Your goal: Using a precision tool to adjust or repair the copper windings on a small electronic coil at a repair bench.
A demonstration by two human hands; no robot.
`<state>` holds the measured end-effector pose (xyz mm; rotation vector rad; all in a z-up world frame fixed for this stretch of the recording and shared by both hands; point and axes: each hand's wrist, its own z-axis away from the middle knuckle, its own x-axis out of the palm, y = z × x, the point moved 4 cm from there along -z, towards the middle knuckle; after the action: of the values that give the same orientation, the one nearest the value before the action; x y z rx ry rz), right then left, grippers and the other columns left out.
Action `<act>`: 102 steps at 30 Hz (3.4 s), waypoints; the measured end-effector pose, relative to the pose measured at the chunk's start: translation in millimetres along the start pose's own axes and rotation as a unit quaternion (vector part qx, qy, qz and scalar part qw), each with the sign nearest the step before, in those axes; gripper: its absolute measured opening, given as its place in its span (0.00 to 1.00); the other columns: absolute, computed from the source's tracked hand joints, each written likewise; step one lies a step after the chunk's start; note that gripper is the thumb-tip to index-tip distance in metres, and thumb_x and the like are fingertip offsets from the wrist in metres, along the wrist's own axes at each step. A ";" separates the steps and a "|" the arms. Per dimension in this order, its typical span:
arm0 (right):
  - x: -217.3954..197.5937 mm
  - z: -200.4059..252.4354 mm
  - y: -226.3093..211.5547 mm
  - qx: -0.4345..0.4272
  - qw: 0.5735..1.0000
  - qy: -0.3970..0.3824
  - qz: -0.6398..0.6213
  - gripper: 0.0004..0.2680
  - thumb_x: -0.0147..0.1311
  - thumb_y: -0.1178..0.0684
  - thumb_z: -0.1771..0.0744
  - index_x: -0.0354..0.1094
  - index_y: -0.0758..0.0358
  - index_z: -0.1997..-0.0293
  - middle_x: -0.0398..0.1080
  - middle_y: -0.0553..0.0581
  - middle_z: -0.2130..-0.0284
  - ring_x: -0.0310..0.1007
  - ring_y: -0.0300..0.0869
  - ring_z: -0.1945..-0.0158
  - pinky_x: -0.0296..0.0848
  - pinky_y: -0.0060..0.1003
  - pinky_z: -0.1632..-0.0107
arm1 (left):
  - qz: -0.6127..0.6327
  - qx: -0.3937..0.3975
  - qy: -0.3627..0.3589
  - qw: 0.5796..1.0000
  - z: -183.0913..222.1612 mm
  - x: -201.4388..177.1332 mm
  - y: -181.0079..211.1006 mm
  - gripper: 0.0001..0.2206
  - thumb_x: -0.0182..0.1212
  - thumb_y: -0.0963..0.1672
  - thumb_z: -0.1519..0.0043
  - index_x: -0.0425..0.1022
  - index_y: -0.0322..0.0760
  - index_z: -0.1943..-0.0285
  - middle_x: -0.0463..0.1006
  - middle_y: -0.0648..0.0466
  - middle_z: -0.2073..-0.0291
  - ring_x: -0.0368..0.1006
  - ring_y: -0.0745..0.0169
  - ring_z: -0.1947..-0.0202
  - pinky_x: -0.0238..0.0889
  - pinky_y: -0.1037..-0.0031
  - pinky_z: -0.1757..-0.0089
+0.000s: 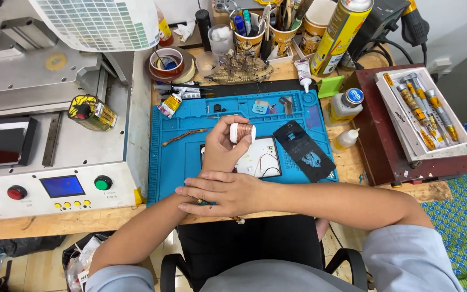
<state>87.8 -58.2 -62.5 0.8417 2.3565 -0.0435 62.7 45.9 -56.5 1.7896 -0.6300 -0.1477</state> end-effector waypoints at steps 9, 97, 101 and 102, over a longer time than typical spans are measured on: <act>5.6 2.5 -1.8 -0.005 1.000 0.008 0.004 0.14 0.41 0.52 0.23 0.73 0.44 0.31 0.75 0.58 0.32 0.76 0.46 0.30 0.63 0.44 0.25 | 0.004 0.008 -0.006 1.000 -1.6 -1.2 -3.4 0.17 0.68 0.34 0.39 0.79 0.31 0.41 0.83 0.47 0.60 0.76 0.69 0.60 0.76 0.74 0.57; 1.1 0.0 0.7 -0.002 1.000 -0.014 0.017 0.13 0.43 0.52 0.23 0.71 0.44 0.31 0.74 0.58 0.31 0.75 0.44 0.30 0.62 0.43 0.24 | 0.000 -0.009 -0.015 1.000 1.0 1.2 0.3 0.17 0.68 0.35 0.39 0.79 0.31 0.41 0.82 0.47 0.60 0.75 0.68 0.58 0.75 0.74 0.55; -2.9 -3.7 1.7 -0.005 1.000 -0.016 0.023 0.12 0.43 0.53 0.23 0.72 0.45 0.32 0.75 0.58 0.33 0.76 0.44 0.30 0.63 0.42 0.25 | 0.004 -0.011 -0.015 1.000 0.5 1.6 -0.2 0.17 0.69 0.35 0.39 0.79 0.31 0.41 0.81 0.47 0.60 0.75 0.69 0.58 0.75 0.74 0.55; -2.3 -3.3 3.3 -0.002 1.000 -0.017 0.023 0.12 0.43 0.53 0.23 0.72 0.45 0.32 0.75 0.58 0.33 0.76 0.44 0.30 0.63 0.42 0.25 | 0.005 -0.013 -0.017 1.000 -0.8 -0.4 -0.2 0.17 0.69 0.35 0.39 0.79 0.31 0.41 0.81 0.47 0.60 0.75 0.69 0.58 0.75 0.74 0.55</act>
<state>89.2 -56.2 -58.0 0.8867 2.3040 -0.0325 62.8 46.9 -56.5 1.7619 -0.6577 -0.1786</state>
